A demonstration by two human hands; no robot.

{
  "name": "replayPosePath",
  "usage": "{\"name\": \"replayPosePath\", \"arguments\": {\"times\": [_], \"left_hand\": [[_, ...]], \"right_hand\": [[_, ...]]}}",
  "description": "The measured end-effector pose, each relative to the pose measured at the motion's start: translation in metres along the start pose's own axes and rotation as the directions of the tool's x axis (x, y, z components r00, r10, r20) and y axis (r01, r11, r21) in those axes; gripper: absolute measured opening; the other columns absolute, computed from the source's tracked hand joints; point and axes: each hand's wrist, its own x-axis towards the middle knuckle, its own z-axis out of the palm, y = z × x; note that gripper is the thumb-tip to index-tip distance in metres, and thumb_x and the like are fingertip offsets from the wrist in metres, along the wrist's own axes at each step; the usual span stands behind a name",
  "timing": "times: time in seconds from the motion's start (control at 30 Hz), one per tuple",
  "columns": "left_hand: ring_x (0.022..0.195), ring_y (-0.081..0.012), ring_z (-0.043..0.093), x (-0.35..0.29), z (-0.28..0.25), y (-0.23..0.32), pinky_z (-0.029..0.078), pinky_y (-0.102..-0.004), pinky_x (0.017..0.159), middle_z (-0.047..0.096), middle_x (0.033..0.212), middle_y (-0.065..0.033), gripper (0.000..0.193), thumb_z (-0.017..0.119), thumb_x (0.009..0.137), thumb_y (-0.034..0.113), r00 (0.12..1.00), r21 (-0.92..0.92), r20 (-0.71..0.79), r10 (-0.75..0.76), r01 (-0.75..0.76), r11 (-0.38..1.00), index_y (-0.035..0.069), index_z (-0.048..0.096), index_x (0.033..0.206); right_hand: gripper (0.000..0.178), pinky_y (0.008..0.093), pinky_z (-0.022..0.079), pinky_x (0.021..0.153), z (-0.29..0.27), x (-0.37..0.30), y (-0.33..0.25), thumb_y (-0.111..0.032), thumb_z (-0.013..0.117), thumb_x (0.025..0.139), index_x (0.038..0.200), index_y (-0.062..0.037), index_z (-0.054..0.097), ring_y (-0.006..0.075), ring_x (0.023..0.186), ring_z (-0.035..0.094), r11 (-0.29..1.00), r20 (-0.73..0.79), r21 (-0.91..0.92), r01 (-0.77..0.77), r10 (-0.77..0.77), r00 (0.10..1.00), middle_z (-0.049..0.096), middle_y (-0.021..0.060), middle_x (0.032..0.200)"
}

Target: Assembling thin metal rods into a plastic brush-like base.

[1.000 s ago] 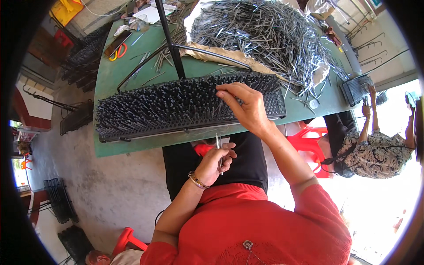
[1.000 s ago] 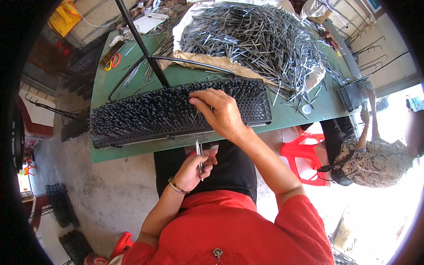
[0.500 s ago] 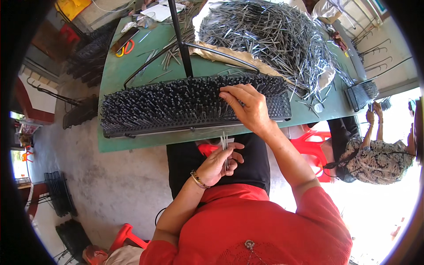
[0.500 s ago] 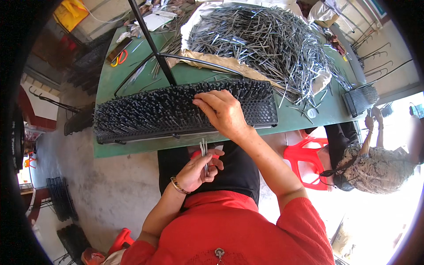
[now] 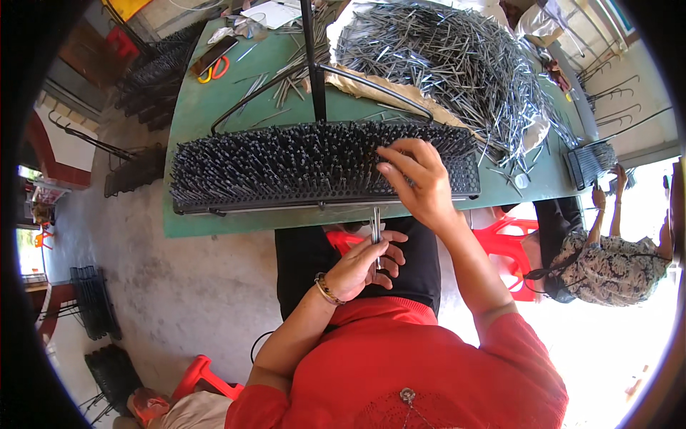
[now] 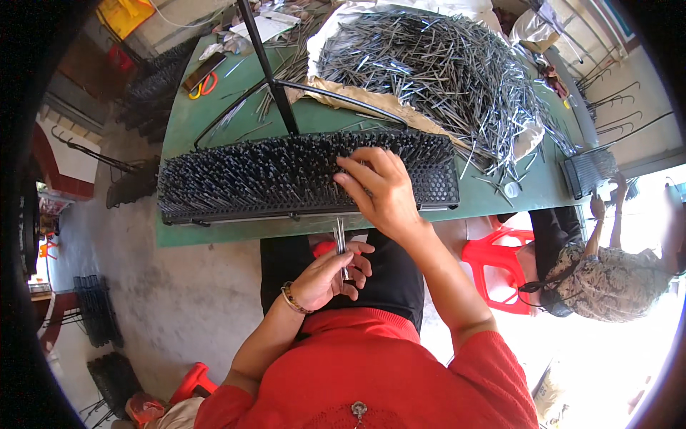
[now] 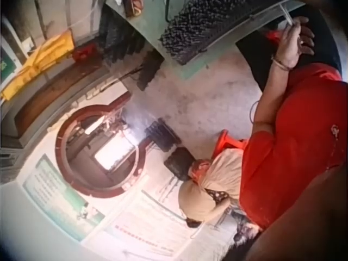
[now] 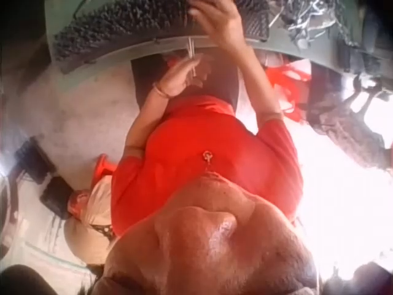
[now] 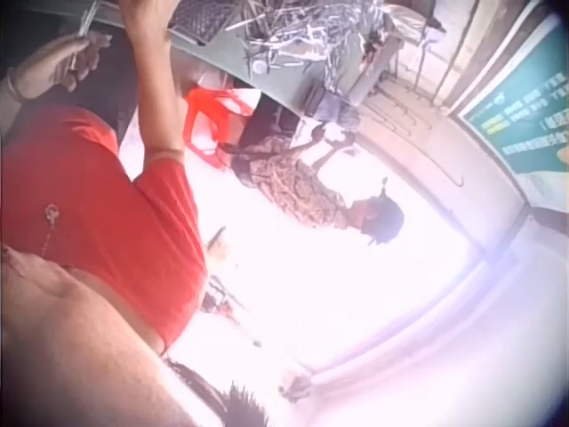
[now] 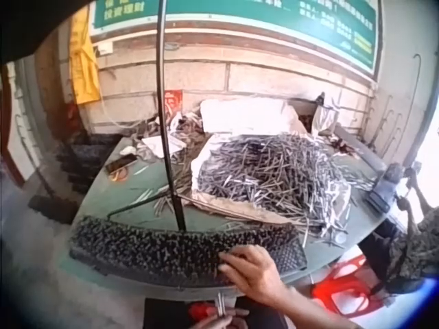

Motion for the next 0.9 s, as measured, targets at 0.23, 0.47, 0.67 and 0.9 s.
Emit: {"name": "replayPosePath", "arguments": {"times": [0.23, 0.47, 0.67, 0.9], "left_hand": [[0.081, -0.0090, 0.056, 0.013, -0.006, -0.003, 0.050, -0.0234, 0.069, 0.056, 0.097, -0.0059, 0.038, 0.039, 0.101, 0.031, 0.966, -0.007, 0.253, 0.055, -0.055, 0.998, 0.005, 0.043, 0.129], [0.091, -0.0134, 0.057, 0.021, 0.003, -0.007, 0.051, -0.0284, 0.076, 0.055, 0.107, -0.0074, 0.042, 0.047, 0.099, 0.025, 0.997, 0.063, 0.037, 0.067, -0.069, 0.996, 0.005, 0.037, 0.135], [0.095, -0.0145, 0.058, 0.020, -0.001, -0.012, 0.052, -0.0293, 0.079, 0.055, 0.111, -0.0081, 0.043, 0.049, 0.097, 0.020, 0.998, 0.105, 0.037, 0.046, -0.049, 0.993, 0.005, 0.038, 0.136], [0.091, -0.0127, 0.058, 0.020, -0.004, -0.015, 0.051, -0.0268, 0.077, 0.057, 0.108, -0.0070, 0.040, 0.050, 0.096, 0.018, 0.999, 0.143, 0.025, 0.048, -0.051, 0.988, 0.005, 0.042, 0.133]], "right_hand": [[0.024, 0.0235, 0.039, 0.051, -0.030, -0.028, -0.014, -0.021, 0.069, 0.087, 0.091, 0.0031, 0.067, 0.0031, 0.061, 0.050, 0.238, 0.836, 0.386, -0.891, 0.320, 0.447, 0.060, -0.0003, 0.067], [0.019, 0.0193, 0.042, 0.056, -0.034, -0.029, 0.010, -0.017, 0.066, 0.089, 0.092, 0.0020, 0.068, 0.0029, 0.065, 0.053, 0.378, 0.546, 0.593, -0.711, 0.460, 0.700, 0.065, 0.0007, 0.073], [0.019, 0.0189, 0.045, 0.062, -0.032, -0.009, 0.014, -0.016, 0.067, 0.088, 0.093, 0.0023, 0.069, 0.0037, 0.070, 0.055, 0.540, 0.220, 0.562, -0.627, 0.633, 0.742, 0.066, 0.0007, 0.077], [0.017, 0.0220, 0.047, 0.063, -0.015, -0.013, 0.019, -0.013, 0.070, 0.085, 0.096, -0.0001, 0.069, 0.0063, 0.070, 0.059, 0.694, 0.172, 0.464, -0.551, 0.540, 0.824, 0.068, 0.0037, 0.079]]}}
